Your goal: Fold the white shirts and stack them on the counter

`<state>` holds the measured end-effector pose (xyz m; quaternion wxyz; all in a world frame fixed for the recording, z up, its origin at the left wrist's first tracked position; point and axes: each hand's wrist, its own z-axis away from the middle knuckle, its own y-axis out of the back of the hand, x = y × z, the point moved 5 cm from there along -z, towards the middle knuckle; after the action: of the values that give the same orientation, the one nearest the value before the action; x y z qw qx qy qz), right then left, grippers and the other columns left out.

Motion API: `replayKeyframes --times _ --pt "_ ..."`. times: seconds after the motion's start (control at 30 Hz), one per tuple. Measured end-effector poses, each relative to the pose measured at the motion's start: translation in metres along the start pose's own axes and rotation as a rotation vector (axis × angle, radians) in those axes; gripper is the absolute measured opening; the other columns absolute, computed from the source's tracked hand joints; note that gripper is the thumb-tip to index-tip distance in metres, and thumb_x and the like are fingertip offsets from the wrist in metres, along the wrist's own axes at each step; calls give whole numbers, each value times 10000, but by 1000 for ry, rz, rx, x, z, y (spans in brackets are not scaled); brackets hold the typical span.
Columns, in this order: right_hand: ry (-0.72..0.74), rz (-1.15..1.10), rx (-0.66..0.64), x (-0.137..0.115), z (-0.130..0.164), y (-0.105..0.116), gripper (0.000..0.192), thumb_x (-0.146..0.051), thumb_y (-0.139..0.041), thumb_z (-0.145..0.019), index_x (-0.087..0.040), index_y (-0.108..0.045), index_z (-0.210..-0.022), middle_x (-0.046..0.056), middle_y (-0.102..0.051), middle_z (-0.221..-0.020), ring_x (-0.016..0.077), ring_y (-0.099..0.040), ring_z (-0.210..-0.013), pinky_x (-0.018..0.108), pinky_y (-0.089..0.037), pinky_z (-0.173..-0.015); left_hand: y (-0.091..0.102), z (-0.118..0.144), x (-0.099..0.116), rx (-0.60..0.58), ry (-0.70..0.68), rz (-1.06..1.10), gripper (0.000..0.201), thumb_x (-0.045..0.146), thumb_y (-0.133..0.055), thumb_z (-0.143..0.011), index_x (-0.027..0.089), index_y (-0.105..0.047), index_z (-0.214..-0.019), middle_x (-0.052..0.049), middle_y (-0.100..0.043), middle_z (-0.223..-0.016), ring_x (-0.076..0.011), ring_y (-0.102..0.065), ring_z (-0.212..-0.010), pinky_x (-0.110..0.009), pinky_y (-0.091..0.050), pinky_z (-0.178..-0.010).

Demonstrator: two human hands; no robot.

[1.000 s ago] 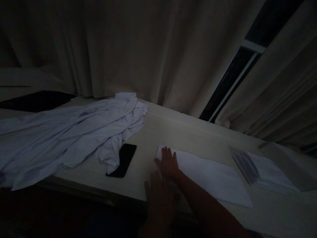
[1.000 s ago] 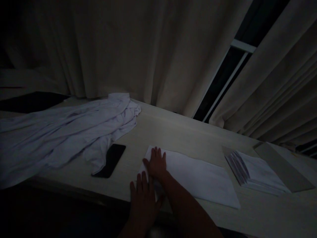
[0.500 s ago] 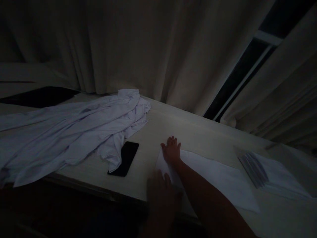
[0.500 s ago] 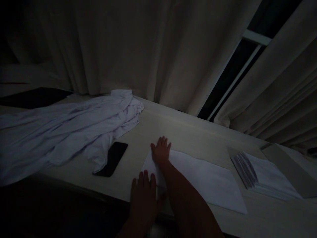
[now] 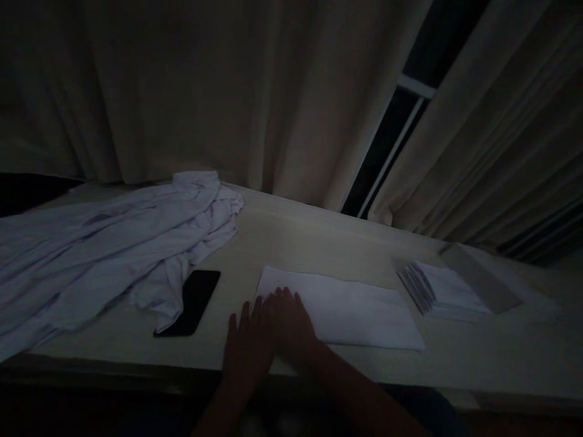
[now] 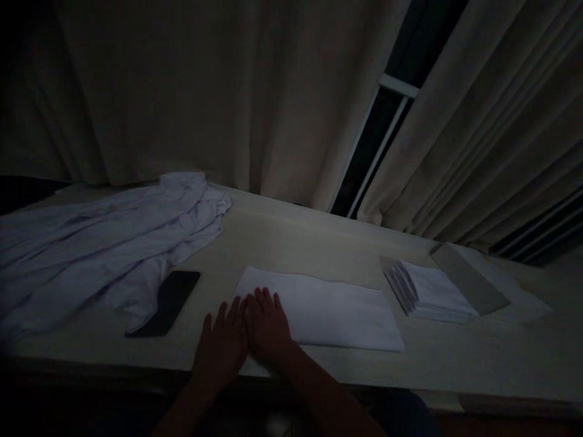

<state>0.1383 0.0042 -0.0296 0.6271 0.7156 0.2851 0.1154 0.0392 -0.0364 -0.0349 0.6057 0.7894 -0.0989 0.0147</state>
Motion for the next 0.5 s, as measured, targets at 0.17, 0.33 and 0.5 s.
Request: replayKeyframes --times 0.17,0.33,0.5 --pt "-147 91 -10 61 63 31 587 -500 -251 -1002 -215 -250 -1515 61 -171 -1581 265 -75 -1462 537 -98 -1175 -1 -3 3 50 32 -7 619 417 -252 -929 147 -293 -1484 -98 -220 -1583 -359 -142 -1454 -581 -85 -1148" --pt "-247 124 -65 145 128 68 624 -581 -236 -981 -275 -215 -1524 34 -130 -1586 268 -76 -1462 530 -107 -1167 -1 -4 5 31 2 -65 634 399 -225 -916 117 -295 -1480 -108 -203 -1585 -371 -107 -1457 -601 -117 -1134" --pt "-438 165 -64 237 202 97 627 -594 -192 -982 -276 -225 -1521 45 -162 -1583 249 -96 -1462 505 -88 -1164 1 -7 8 -25 -6 -56 618 365 -285 -860 174 -394 -1438 -97 -341 -1534 -350 -187 -1447 -642 -199 -1098"
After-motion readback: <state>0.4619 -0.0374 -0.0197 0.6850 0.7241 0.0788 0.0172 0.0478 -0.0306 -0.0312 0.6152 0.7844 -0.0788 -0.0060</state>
